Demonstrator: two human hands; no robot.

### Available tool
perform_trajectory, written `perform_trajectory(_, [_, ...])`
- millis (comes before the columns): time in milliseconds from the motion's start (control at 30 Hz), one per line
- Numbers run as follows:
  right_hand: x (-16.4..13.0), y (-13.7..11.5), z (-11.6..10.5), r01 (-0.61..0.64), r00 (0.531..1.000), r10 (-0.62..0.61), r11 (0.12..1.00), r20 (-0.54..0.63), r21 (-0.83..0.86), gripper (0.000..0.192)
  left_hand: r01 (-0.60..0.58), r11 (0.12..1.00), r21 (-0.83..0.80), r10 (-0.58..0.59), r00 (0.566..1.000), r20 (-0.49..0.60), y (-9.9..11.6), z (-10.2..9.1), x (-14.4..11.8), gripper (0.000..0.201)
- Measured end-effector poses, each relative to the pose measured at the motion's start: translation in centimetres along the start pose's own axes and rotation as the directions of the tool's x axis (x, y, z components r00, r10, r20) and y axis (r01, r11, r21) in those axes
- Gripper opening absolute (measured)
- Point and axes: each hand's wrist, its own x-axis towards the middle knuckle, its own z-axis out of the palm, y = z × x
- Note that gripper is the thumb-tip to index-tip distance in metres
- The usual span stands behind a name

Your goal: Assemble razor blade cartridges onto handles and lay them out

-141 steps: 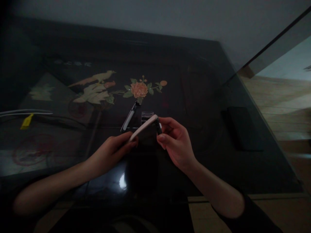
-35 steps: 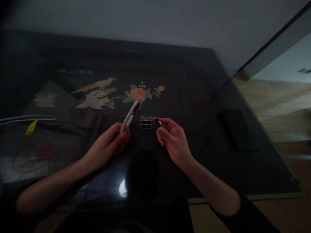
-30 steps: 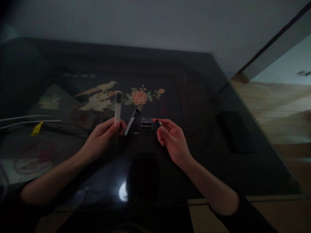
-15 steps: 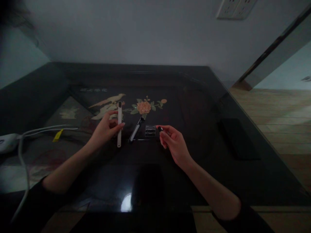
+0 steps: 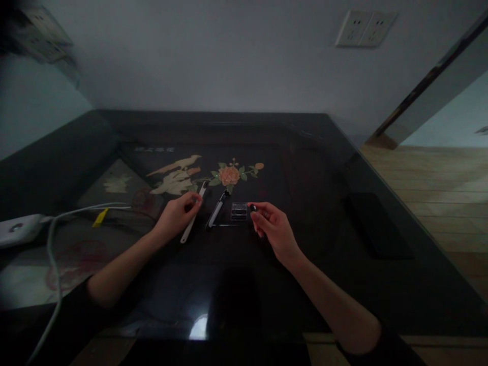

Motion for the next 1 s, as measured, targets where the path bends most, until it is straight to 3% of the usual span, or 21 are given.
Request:
perform_trajectory(467, [0.55, 0.82, -0.23, 0.034, 0.999, -0.034, 0.995, 0.001, -0.097, 0.037, 0.019, 0.988, 0.153, -0.027, 0.998, 0.050, 0.56, 0.30, -0.12, 0.016])
perform_trajectory(1000, [-0.10, 0.08, -0.45, 0.050, 0.999, -0.048, 0.971, 0.015, -0.232, 0.038, -0.051, 0.998, 0.044, 0.051, 0.999, 0.010, 0.58, -0.46, -0.07, 0.018])
